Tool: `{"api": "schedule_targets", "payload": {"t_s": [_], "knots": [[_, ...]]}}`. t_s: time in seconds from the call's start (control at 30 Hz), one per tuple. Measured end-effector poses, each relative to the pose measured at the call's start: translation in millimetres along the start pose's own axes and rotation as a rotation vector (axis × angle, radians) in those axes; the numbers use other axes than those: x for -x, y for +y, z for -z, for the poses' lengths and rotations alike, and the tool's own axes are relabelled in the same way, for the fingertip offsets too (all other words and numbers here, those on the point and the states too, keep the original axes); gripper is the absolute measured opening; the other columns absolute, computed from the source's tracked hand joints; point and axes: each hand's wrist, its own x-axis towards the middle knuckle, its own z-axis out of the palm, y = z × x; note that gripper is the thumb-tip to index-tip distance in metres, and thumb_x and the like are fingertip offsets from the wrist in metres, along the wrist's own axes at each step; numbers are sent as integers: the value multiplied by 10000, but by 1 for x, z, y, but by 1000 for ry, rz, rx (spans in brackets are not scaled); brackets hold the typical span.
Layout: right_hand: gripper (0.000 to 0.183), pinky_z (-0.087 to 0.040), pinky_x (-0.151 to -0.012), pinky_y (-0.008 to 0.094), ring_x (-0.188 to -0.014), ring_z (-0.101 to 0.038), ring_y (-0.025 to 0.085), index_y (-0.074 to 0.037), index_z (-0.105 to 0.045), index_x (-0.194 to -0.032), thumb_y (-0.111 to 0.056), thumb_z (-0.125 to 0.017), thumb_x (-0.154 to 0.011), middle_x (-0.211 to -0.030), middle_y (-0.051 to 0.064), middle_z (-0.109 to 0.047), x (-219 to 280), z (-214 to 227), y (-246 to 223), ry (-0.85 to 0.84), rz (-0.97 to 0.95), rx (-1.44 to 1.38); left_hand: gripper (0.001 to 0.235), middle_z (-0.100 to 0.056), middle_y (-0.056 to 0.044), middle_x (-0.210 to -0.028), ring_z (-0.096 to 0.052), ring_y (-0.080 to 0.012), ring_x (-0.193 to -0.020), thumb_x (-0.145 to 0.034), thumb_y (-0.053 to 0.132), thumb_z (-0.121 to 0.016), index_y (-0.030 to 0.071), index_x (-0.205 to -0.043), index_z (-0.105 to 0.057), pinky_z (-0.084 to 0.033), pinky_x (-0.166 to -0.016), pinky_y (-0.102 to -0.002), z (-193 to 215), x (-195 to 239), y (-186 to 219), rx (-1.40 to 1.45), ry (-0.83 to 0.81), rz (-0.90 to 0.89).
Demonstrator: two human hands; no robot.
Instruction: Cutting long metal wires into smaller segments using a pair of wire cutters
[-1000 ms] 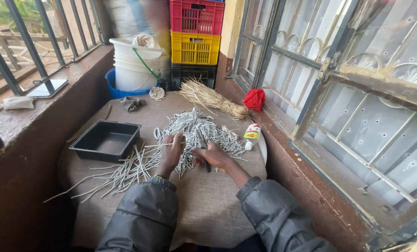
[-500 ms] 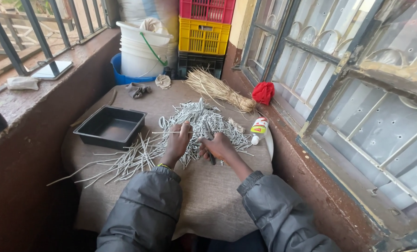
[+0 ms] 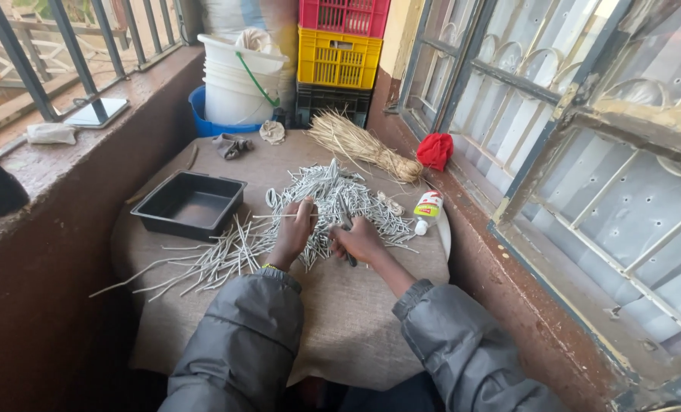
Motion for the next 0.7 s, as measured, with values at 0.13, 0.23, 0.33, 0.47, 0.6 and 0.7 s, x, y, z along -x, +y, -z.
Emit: {"api": "schedule_targets", "payload": {"t_s": [0.13, 0.23, 0.33, 0.47, 0.6, 0.7], "knots": [[333, -643, -620, 341, -660, -751, 262, 75, -704, -911, -245, -753, -834, -767, 204, -732, 0, 1, 7, -133, -48, -255, 614, -443, -112, -438, -474, -283, -516, -1042, 308, -371, 83, -487, -505, -427, -614, -355, 1, 2, 2, -15, -4, 8], [357, -636, -644, 354, -686, -756, 278, 72, -732, -857, -283, -754, -893, -770, 214, -734, 4, 2, 2, -144, -45, -203, 588, -463, -127, -467, -470, -279, -547, -1044, 284, -379, 70, -516, -522, -425, -640, -360, 2, 5, 14, -3, -8, 10], [442, -600, -515, 333, -524, -701, 230, 32, -697, -718, -350, -702, -939, -621, 162, -686, 2, -4, 5, -26, -47, -79, 598, -475, -140, -467, -478, -297, -553, -1049, 298, -383, 69, -514, -523, -438, -655, -373, 2, 6, 12, -9, -13, 7], [477, -540, -419, 315, -420, -608, 197, -12, -612, -628, -352, -694, -953, -519, 110, -572, -4, -5, 12, 71, -37, -124, 643, -462, -121, -452, -475, -277, -533, -1067, 326, -350, 86, -493, -512, -444, -646, -359, -2, 2, 7, 29, -41, -8], [475, -543, -451, 321, -446, -621, 200, -17, -626, -654, -369, -700, -965, -536, 100, -584, -12, -2, 19, 26, -18, -128, 612, -446, -103, -442, -450, -253, -508, -1052, 294, -365, 95, -492, -510, -427, -627, -344, 0, -3, 3, 66, -19, -5], [440, -573, -495, 318, -507, -679, 211, 23, -705, -761, -368, -713, -963, -585, 114, -632, -5, 0, 13, -6, -33, -124, 629, -457, -102, -441, -459, -247, -505, -1067, 305, -359, 91, -494, -506, -426, -618, -336, 0, -5, 9, 51, -21, -23]]}}
